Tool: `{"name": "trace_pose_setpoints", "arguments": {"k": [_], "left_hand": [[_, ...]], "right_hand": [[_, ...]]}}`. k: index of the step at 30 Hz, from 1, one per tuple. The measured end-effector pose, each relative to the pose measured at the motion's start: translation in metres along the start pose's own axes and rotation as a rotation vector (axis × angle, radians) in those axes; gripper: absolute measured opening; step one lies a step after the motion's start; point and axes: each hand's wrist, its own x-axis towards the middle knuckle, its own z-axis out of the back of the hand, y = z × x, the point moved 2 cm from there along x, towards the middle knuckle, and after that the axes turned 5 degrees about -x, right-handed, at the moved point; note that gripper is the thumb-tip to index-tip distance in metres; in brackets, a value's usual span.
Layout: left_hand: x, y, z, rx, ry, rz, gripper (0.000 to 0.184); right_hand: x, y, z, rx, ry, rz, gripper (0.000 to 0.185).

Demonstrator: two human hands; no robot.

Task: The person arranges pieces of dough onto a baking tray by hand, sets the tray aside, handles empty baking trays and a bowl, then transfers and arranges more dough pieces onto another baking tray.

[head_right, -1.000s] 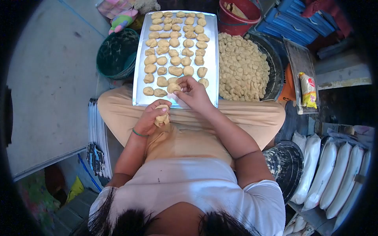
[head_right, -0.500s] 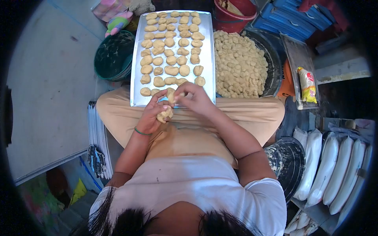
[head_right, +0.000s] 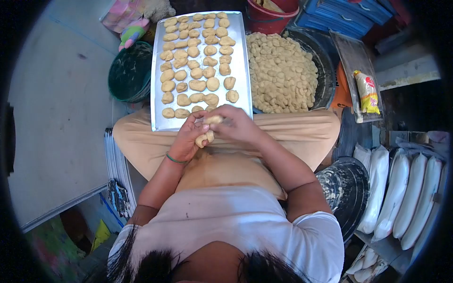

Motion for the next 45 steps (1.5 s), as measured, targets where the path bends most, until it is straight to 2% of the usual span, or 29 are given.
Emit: {"name": "trace_pose_setpoints", "arguments": {"k": [3,4,7,8,11,13,18,21,24,27,30,33,36,39,40,45], "left_hand": [[0.006,0.004,0.006,0.044,0.002,-0.011,0.032],[0.007,0.004,0.007,0.054,0.008,-0.021,0.03],[0.012,0.003,0.005,0.106,0.042,-0.014,0.022],[0.014,0.002,0.006,0.146,0.036,-0.011,0.022],[0.018,0.007,0.006,0.261,0.008,0.004,0.023],[0.02,0.007,0.003,0.35,-0.018,0.02,0.025],[0.02,0.008,0.001,0.311,0.043,0.046,0.027],[0.02,0.011,0.008,0.306,0.057,0.038,0.027],[0.02,0.012,0.008,0.283,0.036,0.036,0.027],[0.02,0.01,0.006,0.291,0.015,0.034,0.026],[0.021,0.011,0.008,0.273,0.025,0.036,0.026],[0.019,0.009,0.009,0.281,0.023,0.031,0.026],[0.018,0.007,0.011,0.258,0.037,0.034,0.026],[0.016,0.008,0.012,0.229,0.034,0.029,0.025],[0.016,0.005,0.014,0.226,0.03,0.017,0.026],[0.016,0.004,0.021,0.228,0.028,0.005,0.026]], "right_hand": [[-0.009,-0.026,0.015,0.205,-0.28,-0.196,0.029],[-0.013,-0.03,0.018,0.237,-0.19,-0.317,0.023],[-0.015,-0.035,0.017,-0.652,-0.189,-0.131,0.03],[-0.018,-0.037,0.014,-0.593,-0.242,-0.175,0.032],[-0.022,-0.04,0.014,-0.559,-0.19,-0.142,0.031],[-0.02,-0.04,0.013,-0.593,-0.195,-0.159,0.036],[-0.013,-0.044,0.013,-0.516,-0.294,-0.259,0.043],[-0.009,-0.028,0.018,-0.568,-0.41,-0.149,0.043],[-0.004,-0.043,0.021,-0.731,-0.437,-0.057,0.04],[-0.003,-0.047,0.017,-0.775,-0.34,-0.065,0.035],[0.0,-0.043,0.018,-0.752,-0.328,-0.086,0.031],[0.006,-0.059,0.025,-0.569,-0.365,-0.07,0.032],[0.031,-0.06,0.038,-0.554,-0.439,-0.079,0.035],[0.057,-0.052,0.051,-0.902,-0.388,-0.033,0.038],[0.067,-0.062,0.055,-0.953,-0.261,-0.048,0.038],[0.067,-0.073,0.06,-1.012,-0.219,-0.033,0.039]]}}
